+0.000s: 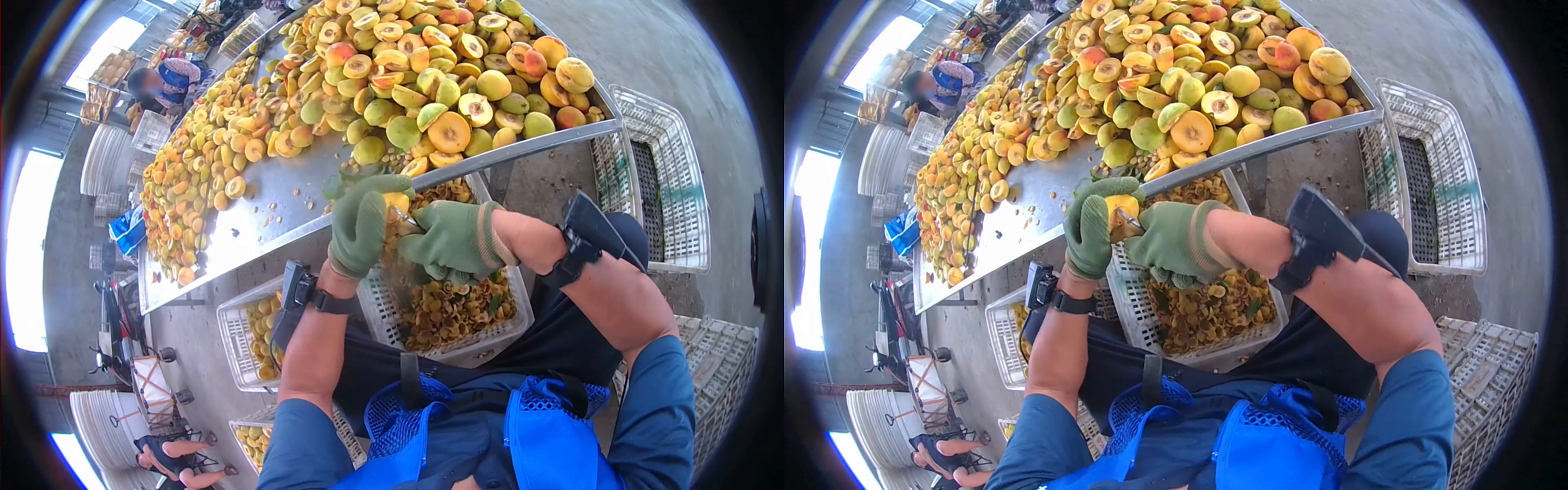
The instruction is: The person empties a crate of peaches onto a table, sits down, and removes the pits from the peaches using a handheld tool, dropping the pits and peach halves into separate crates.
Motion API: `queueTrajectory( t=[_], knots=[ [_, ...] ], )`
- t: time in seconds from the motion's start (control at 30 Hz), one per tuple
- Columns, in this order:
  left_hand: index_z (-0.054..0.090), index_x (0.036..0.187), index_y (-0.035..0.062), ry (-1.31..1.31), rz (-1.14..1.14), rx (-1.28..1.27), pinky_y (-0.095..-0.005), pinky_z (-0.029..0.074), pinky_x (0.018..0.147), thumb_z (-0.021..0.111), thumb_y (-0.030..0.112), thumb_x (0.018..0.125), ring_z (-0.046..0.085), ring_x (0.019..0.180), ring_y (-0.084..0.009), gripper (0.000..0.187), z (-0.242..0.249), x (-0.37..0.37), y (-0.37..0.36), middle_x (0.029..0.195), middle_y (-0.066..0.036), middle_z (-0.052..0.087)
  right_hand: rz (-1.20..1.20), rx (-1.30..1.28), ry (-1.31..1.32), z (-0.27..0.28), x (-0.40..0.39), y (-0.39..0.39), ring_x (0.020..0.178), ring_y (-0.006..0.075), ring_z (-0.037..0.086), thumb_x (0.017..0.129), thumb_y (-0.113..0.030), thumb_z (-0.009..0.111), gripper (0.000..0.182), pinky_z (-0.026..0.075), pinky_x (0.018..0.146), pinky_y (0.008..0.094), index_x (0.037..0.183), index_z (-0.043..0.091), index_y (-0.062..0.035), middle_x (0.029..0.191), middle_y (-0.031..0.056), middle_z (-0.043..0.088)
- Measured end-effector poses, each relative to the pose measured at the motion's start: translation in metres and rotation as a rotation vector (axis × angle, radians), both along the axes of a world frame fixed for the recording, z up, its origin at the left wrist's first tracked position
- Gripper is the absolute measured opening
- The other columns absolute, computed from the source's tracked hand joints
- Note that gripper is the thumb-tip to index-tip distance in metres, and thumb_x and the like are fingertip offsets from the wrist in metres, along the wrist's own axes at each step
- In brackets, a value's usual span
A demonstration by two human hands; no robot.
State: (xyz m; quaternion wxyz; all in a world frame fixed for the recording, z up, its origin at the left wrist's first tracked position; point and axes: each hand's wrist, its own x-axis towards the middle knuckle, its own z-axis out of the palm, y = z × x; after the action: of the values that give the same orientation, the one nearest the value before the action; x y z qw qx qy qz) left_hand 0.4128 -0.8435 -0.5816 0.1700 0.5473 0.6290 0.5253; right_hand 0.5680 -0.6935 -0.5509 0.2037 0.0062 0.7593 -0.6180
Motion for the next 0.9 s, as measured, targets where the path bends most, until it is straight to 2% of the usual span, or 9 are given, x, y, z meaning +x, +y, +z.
queueTrajectory(
  t=[0.07,0.1,0.2,0.3,0.6,0.7,0.73,0.8,0.9],
  knots=[
    [0.065,0.123,-0.005,-0.074,-0.022,-0.007,-0.0395,0.057,0.089,0.055,0.039,0.106,0.07,0.101,-0.0246,0.048,0.008,0.008,-0.004,0.112,-0.016,0.072,-0.131,-0.266,-0.334,0.021,0.006,0.008,0.053,0.0185,0.059,0.098,-0.022,0.062,0.014,0.049,0.045,0.0363,0.094,0.062,-0.0092,0.071,0.0031,0.059],
    [0.065,0.123,-0.0054,-0.111,-0.034,-0.011,-0.0393,0.057,0.089,0.057,0.038,0.105,0.07,0.101,-0.0244,0.047,0.011,0.011,-0.005,0.112,-0.016,0.072,-0.118,-0.266,-0.337,0.021,0.007,0.009,0.052,0.0184,0.058,0.097,-0.024,0.063,0.015,0.047,0.045,0.0362,0.093,0.062,-0.0096,0.07,0.0034,0.058],
    [0.066,0.122,-0.0058,0.343,-0.07,0.15,-0.0389,0.058,0.086,0.061,0.037,0.103,0.07,0.1,-0.0245,0.047,0.007,0.0,0.002,0.111,-0.016,0.072,-0.102,-0.284,-0.347,0.019,0.012,0.011,0.051,0.0183,0.055,0.097,-0.029,0.064,0.02,0.044,0.043,0.036,0.091,0.061,-0.0097,0.069,0.0039,0.056],
    [0.068,0.118,-0.0049,-0.193,-0.048,-0.106,-0.0397,0.057,0.084,0.063,0.035,0.101,0.071,0.098,-0.0263,0.044,0.017,0.014,-0.005,0.11,-0.017,0.073,-0.125,-0.296,-0.374,0.017,0.01,0.007,0.051,0.0187,0.055,0.098,-0.029,0.063,0.022,0.043,0.042,0.0365,0.091,0.061,-0.0079,0.069,0.0046,0.057],
    [0.07,0.112,-0.0015,0.541,-0.225,-0.033,-0.0413,0.056,0.077,0.058,0.02,0.099,0.071,0.086,-0.0369,0.027,0.021,0.012,0.011,0.097,-0.02,0.071,0.058,-0.236,-0.236,-0.021,0.01,0.013,0.051,0.0185,0.055,0.096,-0.022,0.065,0.019,0.044,0.044,0.0367,0.091,0.063,-0.0036,0.075,0.0072,0.062],
    [0.071,0.112,-0.0046,0.446,-0.228,-0.171,-0.0402,0.056,0.085,0.051,0.03,0.104,0.072,0.091,-0.0358,0.04,0.025,0.011,0.011,0.102,-0.022,0.072,-0.008,-0.187,-0.351,-0.007,0.011,0.012,0.048,0.016,0.053,0.093,-0.021,0.066,0.017,0.043,0.044,0.0325,0.089,0.063,-0.005,0.072,0.0049,0.061],
    [0.067,0.12,-0.005,0.349,-0.231,-0.219,-0.0376,0.056,0.085,0.054,0.039,0.104,0.072,0.094,-0.0297,0.049,0.029,0.009,0.009,0.109,-0.02,0.072,-0.011,-0.215,-0.372,-0.002,0.01,0.017,0.048,0.0149,0.052,0.093,-0.021,0.066,0.016,0.043,0.043,0.0308,0.089,0.063,-0.0058,0.07,0.0038,0.06],
    [0.063,0.127,-0.005,0.081,-0.117,-0.029,-0.036,0.056,0.086,0.054,0.048,0.103,0.071,0.097,-0.0257,0.058,0.026,0.025,0.008,0.115,-0.019,0.071,-0.047,-0.238,-0.411,0.012,0.01,0.018,0.047,0.0109,0.049,0.093,-0.024,0.064,0.017,0.04,0.042,0.0269,0.085,0.061,-0.0097,0.066,0.0004,0.056],
    [0.056,0.134,-0.0055,0.049,-0.033,0.088,-0.0345,0.056,0.087,0.055,0.058,0.101,0.069,0.098,-0.0209,0.071,0.004,0.018,-0.002,0.122,-0.017,0.068,-0.069,-0.231,-0.376,0.028,0.015,0.016,0.046,0.0102,0.046,0.094,-0.028,0.063,0.022,0.037,0.041,0.0272,0.08,0.059,-0.0113,0.063,-0.0002,0.052]
  ],
)
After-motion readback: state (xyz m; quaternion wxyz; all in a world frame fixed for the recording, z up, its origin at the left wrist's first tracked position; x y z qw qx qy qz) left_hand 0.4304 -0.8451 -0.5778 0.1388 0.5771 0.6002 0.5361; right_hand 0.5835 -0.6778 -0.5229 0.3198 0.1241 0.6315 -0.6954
